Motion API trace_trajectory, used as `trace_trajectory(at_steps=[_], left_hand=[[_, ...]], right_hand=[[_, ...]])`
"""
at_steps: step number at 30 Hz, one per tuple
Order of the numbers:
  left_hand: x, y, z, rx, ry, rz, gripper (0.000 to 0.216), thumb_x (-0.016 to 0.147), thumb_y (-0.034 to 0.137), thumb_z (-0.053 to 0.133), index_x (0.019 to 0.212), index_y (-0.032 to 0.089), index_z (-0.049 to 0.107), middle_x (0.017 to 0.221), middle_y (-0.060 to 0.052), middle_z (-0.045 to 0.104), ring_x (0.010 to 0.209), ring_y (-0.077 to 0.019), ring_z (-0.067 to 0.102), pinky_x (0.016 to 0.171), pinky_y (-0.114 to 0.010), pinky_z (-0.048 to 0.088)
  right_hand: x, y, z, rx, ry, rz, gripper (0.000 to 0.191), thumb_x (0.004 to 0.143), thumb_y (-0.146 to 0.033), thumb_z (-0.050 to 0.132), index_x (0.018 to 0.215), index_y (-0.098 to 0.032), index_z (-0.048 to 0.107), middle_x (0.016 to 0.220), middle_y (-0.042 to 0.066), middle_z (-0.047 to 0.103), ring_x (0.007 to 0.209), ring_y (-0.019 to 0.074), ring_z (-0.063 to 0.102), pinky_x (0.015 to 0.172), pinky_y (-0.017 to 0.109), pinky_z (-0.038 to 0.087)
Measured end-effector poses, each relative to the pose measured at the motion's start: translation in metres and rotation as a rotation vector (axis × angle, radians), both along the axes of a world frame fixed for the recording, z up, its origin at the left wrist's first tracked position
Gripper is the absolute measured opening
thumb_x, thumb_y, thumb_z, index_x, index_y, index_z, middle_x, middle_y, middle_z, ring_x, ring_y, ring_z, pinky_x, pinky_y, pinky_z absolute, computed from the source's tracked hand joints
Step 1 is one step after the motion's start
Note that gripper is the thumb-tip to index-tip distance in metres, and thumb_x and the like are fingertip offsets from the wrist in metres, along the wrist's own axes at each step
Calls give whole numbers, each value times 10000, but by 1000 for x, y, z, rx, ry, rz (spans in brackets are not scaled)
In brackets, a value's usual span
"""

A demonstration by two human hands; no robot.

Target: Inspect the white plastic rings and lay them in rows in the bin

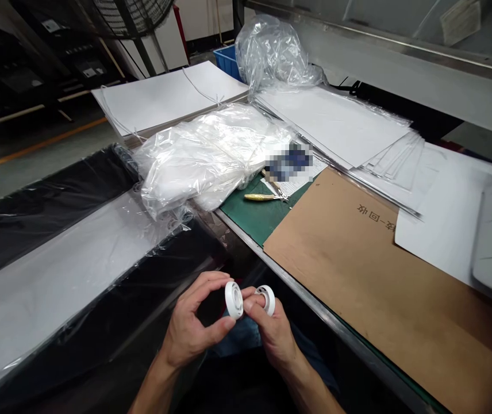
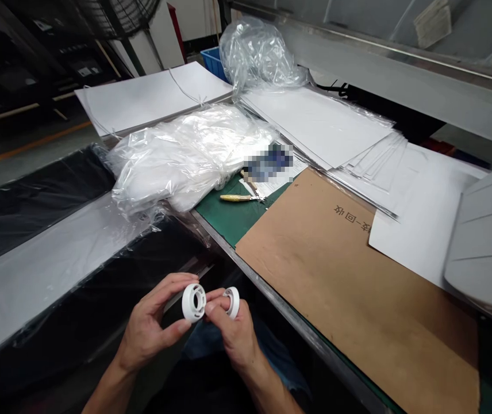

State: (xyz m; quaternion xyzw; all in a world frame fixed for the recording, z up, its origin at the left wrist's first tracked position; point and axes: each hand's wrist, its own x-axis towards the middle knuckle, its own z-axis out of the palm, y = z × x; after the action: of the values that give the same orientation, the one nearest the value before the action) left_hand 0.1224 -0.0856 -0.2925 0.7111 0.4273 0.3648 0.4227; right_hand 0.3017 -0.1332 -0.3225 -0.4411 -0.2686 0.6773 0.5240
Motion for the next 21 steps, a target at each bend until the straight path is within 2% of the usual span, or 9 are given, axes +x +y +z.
trace_trajectory(at_steps=[10, 21], left_hand=[[-1, -1, -1, -120, -2, 40, 415, 859, 554, 793, 1083, 206, 759, 1115, -118, 760, 1027, -290, 742, 904, -388, 599], [-3, 0, -4, -300, -67, -20, 364, 880, 501, 757, 1081, 199, 739, 1058, -85, 741, 958, -259, 726, 850, -339, 575]], right_hand=[[0, -2, -1, 31, 38, 6, 267, 915, -388, 751, 713, -222, 808, 952, 57, 759, 910, 239, 656, 834, 349, 502], [3, -2, -1, 79, 75, -47, 254, 950, -373, 736, 766, -219, 817, 930, 48, 706, 880, 226, 638, 850, 361, 499]])
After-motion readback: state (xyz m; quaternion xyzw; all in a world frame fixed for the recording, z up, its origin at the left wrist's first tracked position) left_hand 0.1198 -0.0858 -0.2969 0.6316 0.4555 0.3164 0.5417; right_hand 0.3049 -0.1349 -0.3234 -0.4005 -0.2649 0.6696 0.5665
